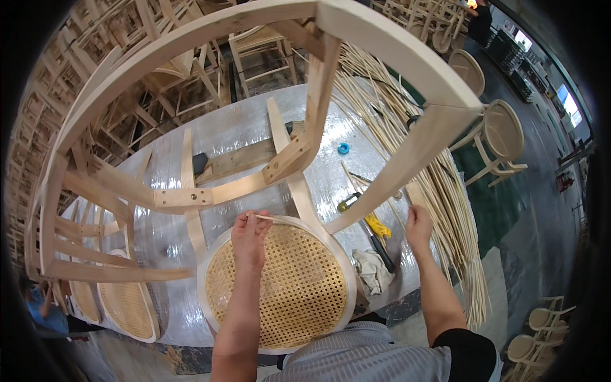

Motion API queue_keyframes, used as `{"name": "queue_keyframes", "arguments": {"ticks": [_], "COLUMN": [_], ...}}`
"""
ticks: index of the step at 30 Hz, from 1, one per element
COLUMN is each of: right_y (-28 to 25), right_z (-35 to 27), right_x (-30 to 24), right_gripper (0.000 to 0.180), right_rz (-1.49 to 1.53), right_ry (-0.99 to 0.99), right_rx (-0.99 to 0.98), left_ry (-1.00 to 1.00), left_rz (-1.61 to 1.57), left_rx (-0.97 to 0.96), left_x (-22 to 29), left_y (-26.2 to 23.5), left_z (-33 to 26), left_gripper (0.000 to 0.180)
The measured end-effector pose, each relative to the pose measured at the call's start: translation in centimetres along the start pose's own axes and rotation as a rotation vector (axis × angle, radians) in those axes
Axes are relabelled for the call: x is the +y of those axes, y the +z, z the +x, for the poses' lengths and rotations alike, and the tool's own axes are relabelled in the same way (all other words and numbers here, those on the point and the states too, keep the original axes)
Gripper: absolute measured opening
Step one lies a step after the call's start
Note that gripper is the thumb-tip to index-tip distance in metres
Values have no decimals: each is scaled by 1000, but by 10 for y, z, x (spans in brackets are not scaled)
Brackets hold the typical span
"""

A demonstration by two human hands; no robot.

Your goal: The person weaves thin cane strips into the seat frame of an overturned wooden chair. They use a hammer to tap strips into place, a utility knife to trim excess, and a small block to press the edges flush. The process repeats around the perimeter of the seat.

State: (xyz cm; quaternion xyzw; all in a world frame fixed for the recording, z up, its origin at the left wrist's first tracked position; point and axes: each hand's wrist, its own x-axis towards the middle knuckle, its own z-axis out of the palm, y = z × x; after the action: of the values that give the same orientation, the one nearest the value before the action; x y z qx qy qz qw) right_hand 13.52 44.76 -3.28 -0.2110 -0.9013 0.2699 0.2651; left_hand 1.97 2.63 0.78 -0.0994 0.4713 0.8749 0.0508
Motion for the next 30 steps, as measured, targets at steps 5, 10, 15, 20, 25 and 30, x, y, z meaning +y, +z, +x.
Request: {"name": "queue_keyframes", "arguments": {"ticks": [5,10,15,20,25,30], "right_y": [-9,-16,-31,-30,26,74], "right_z": [29,36,18,-42,-57,-57], "right_x": [45,47,38,-54,-183,-219], "right_gripper": [55,65,53,25,29,29], "right_rz": [-406,-408,-351,238,364,228], "right_ry": [128,114,-71,-156,-645,-741], "right_rx": [-175,-251,-135,-416,-448,-440], "left_ry": [-85,-145,-37,510,313,333], "left_rz": [-169,-70,828,1586,1746,1594], "left_rx": [-10,-12,-153,-430,-652,-612], "left_x": [0,5,37,64,72,75], "left_y": [2,-2,-20,-35,-27,-52], "left_z": [-4,6,30,34,45,41], "left_gripper": [12,14,16,10,10,41]}}
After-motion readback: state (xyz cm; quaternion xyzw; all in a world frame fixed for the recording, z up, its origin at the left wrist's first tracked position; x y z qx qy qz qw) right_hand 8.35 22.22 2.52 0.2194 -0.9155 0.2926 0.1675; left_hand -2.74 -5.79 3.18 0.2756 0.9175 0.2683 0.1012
